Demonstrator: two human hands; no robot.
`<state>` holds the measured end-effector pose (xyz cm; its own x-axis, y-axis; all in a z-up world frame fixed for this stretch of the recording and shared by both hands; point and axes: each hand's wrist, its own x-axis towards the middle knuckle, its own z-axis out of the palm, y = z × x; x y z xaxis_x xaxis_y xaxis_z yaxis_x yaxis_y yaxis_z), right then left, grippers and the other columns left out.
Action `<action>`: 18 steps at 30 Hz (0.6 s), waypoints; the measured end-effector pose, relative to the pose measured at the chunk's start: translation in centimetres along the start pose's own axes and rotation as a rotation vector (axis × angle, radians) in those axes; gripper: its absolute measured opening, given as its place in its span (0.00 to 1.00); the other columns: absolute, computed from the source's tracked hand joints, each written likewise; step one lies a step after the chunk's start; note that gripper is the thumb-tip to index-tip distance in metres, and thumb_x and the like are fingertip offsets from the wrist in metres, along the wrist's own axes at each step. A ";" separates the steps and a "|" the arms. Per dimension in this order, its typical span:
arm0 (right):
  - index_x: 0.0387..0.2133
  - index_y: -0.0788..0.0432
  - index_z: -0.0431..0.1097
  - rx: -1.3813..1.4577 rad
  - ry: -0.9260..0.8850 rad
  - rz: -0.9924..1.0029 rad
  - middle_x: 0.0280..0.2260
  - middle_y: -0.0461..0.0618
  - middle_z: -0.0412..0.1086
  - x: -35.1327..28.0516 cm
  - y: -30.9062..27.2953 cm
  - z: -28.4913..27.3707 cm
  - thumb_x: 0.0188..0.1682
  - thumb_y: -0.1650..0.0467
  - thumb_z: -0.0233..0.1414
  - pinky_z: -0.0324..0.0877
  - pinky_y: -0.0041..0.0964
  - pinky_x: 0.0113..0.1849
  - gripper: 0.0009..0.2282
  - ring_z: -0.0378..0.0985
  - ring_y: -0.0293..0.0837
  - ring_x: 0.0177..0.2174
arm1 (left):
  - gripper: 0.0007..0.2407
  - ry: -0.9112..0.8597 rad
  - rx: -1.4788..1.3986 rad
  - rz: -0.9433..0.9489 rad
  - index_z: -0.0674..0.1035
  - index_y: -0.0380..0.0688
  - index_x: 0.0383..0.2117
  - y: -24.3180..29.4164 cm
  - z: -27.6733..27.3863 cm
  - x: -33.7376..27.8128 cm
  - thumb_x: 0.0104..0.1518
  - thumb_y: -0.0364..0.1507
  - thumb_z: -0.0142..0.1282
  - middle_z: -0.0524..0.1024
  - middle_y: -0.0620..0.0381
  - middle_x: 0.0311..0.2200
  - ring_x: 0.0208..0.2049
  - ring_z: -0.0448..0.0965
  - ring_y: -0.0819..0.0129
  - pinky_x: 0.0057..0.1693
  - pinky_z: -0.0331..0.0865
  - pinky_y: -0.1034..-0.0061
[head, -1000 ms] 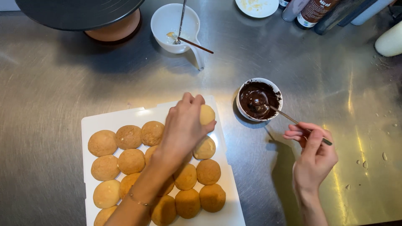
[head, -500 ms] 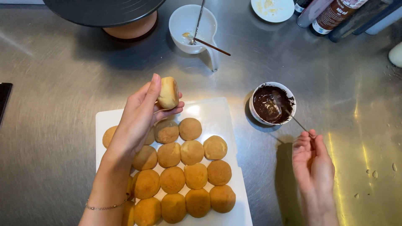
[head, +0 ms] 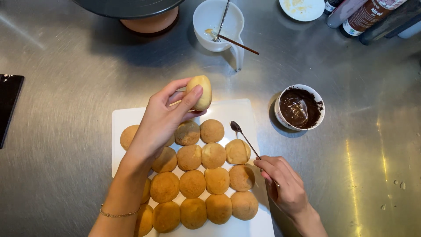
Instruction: Apply chocolate sauce to the base of cream puffs and arrange them on a tray.
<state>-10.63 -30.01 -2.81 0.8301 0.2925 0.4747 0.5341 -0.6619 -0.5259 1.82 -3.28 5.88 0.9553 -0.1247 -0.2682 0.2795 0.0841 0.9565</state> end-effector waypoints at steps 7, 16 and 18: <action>0.39 0.66 0.72 0.022 0.037 0.005 0.38 0.57 0.77 -0.6 0.2 0.4 0.51 0.73 0.51 0.79 0.34 0.37 0.07 0.80 0.45 0.33 | 0.24 -0.030 0.080 0.031 0.75 0.36 0.56 -0.2 0.4 -0.1 0.52 0.36 0.59 0.84 0.47 0.40 0.35 0.86 0.70 0.39 0.76 0.85; 0.39 0.66 0.71 0.001 0.149 0.049 0.36 0.56 0.77 -0.6 0.1 0.2 0.53 0.75 0.49 0.77 0.35 0.38 0.06 0.80 0.46 0.34 | 0.24 -0.001 0.147 0.033 0.79 0.34 0.51 0.0 2.2 0.2 0.46 0.33 0.66 0.85 0.47 0.38 0.32 0.86 0.71 0.36 0.79 0.86; 0.40 0.68 0.70 0.145 0.314 0.295 0.37 0.60 0.77 -0.8 0.1 0.2 0.58 0.73 0.43 0.82 0.33 0.39 0.09 0.83 0.46 0.33 | 0.25 0.015 0.398 0.101 0.82 0.38 0.48 -0.1 2.6 0.5 0.44 0.39 0.68 0.85 0.53 0.36 0.33 0.83 0.74 0.42 0.79 0.84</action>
<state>-11.23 -30.13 -3.37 0.8729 -0.1325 0.4695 0.3178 -0.5757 -0.7534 2.07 -5.97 5.99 0.9782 -0.1203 -0.1692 0.1276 -0.2944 0.9471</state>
